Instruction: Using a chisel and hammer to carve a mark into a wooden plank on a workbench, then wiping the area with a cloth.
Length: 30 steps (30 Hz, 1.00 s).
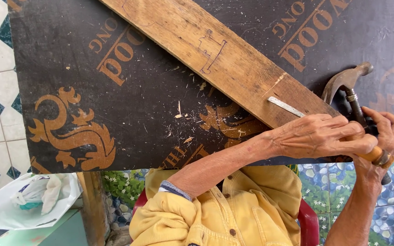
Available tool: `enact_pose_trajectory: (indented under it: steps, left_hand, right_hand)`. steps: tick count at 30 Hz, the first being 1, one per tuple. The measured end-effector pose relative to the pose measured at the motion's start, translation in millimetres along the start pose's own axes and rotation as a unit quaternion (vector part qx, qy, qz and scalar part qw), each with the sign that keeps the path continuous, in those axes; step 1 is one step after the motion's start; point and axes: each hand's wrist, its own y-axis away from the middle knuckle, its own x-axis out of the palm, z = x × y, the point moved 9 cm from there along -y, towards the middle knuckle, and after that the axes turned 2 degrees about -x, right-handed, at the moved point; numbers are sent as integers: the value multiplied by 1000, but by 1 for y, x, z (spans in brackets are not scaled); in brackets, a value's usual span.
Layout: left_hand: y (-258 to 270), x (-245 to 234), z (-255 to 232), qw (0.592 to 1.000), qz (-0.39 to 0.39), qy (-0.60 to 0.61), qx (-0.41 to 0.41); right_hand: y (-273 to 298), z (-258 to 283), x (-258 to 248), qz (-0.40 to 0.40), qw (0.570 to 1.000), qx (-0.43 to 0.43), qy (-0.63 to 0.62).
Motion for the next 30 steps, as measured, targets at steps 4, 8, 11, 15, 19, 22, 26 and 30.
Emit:
enact_pose_trajectory:
  steps: [4, 8, 11, 15, 19, 22, 26, 30]
  left_hand:
    - [0, 2, -2, 1000, 8, -11, 8]
    - [0, 4, -3, 1000, 12, -20, 8]
    - [4, 11, -3, 1000, 23, -11, 7]
    - [-1, 4, -2, 999, 21, -31, 6]
    - [-1, -2, 0, 1000, 8, -1, -12]
    - [-3, -4, -1, 1000, 6, -20, -1]
    - [1, 2, 0, 999, 11, -30, 3]
    - [9, 13, 6, 999, 24, -21, 0]
  right_hand:
    - [-1, 2, -1, 0, 1000, -1, 2]
    - [2, -3, 2, 1, 1000, -8, 12]
    - [2, -3, 3, -3, 1000, -4, 18]
    - [-2, 5, -1, -7, 1000, -2, 2]
    - [-5, 13, -5, -17, 1000, -1, -2]
    - [-6, 14, -6, -19, 1000, 2, -7]
    - [-6, 12, -6, -21, 1000, -9, -12]
    - [-9, 18, -10, -23, 999, 2, -37]
